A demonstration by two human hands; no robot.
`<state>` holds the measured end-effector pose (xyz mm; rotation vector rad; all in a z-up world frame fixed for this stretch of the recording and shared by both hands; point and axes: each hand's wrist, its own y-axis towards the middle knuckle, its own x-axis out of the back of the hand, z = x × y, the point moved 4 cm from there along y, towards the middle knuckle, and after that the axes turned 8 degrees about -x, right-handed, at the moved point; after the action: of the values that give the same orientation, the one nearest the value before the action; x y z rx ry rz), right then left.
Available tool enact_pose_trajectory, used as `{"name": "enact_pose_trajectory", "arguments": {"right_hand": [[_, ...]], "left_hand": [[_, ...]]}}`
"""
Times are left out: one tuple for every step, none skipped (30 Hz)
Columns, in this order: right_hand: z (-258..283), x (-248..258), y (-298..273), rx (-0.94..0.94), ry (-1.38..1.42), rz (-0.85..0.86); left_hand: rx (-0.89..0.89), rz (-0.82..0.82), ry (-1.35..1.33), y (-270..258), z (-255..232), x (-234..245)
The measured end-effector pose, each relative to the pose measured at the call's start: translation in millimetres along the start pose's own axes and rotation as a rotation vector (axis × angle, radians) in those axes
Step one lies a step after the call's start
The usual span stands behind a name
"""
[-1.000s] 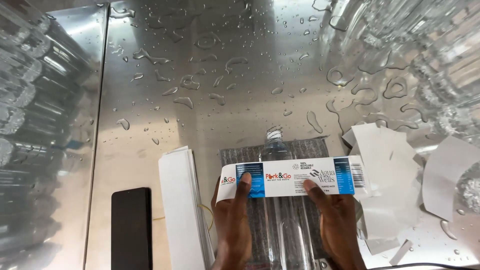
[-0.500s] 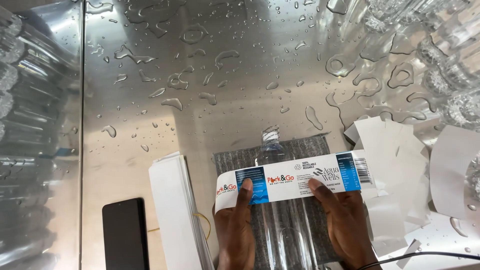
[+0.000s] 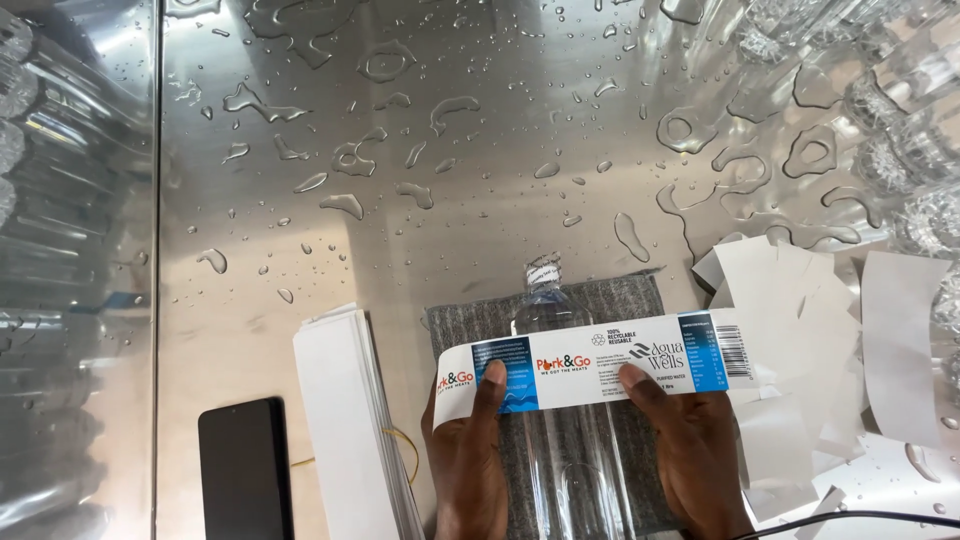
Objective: Manually applying labels to plastic water bottles at a production station.
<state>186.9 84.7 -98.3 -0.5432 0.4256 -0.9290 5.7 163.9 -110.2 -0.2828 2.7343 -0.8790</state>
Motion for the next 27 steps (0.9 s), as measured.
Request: {"name": "enact_pose_trajectory", "arguments": {"right_hand": [[-1,0,0,0.000,0.000,0.001],[-1,1,0,0.003,-0.016,-0.007],[-2,1,1,0.006,-0.032,-0.016],[0,0,0,0.004,-0.030,-0.018],[1,-1,-1,-0.007,-0.063,-0.037],[3,-2,-1,-0.019,-0.096,-0.053],[5,-2,-2,-0.020,-0.095,-0.054],[7,-2,-2,-0.033,-0.262,-0.082],[9,-2,-4,-0.046,-0.429,-0.110],[6,-1,-2,-0.046,-0.430,-0.105],[5,-2,-1,-0.023,-0.502,-0.046],[3,-4,-1,0.002,-0.571,0.015],[3,-3,-3,0.005,-0.569,0.020],[4,-4,-3,0.037,-0.596,0.045],[5,-6,-6,0.069,-0.623,0.070],[4,-4,-7,0.084,-0.612,0.078],[3,-3,-9,0.093,-0.538,0.101],[4,-3,-11,0.108,-0.458,0.122],[9,-2,-26,0.128,-0.442,0.128],[15,0,-38,0.087,-0.423,0.075],[19,2,-50,0.046,-0.403,0.024],[20,7,-58,0.065,-0.392,0.026],[22,12,-66,0.130,-0.271,0.047],[23,18,-76,0.187,-0.153,0.067],[21,20,-87,0.199,-0.145,0.069],[27,21,-95,0.284,-0.056,0.073],[32,21,-104,0.368,0.034,0.079]], "left_hand": [[-0.001,-0.001,-0.001,-2,-5,-2],[0.022,-0.020,-0.012,-3,-9,-5],[0.045,-0.038,-0.023,-5,-13,-7],[0.046,-0.038,-0.019,-6,-15,-8],[0.054,-0.051,-0.053,-6,-16,-10],[0.061,-0.066,-0.089,-7,-17,-11],[0.061,-0.066,-0.087,-6,-13,-11],[0.041,-0.035,-0.084,-4,-10,-11],[0.022,-0.003,-0.081,-2,-7,-11],[0.019,-0.006,-0.083,0,-2,-10],[-0.020,0.023,-0.061,1,2,-9],[-0.062,0.054,-0.039,2,4,-9],[-0.068,0.052,-0.040,-1,8,-10],[-0.113,0.048,0.026,-2,9,-11],[-0.159,0.042,0.092,-5,9,-12],[-0.178,0.045,0.088,-6,14,-11],[-0.244,0.060,0.042,-8,16,-11],[-0.315,0.084,-0.005,-9,16,-12],[-0.338,0.095,-0.009,-20,9,-10],[-0.324,0.078,0.001,-29,4,-9],[-0.310,0.060,0.011,-38,-1,-8],[-0.327,0.073,0.003,-44,-2,-6],[-0.484,0.124,-0.067,-51,-8,-5],[-0.634,0.173,-0.135,-60,-13,-2],[-0.645,0.182,-0.140,-70,-21,3],[-0.782,0.242,-0.152,-80,-35,1],[-0.920,0.299,-0.166,-91,-49,0]]}}
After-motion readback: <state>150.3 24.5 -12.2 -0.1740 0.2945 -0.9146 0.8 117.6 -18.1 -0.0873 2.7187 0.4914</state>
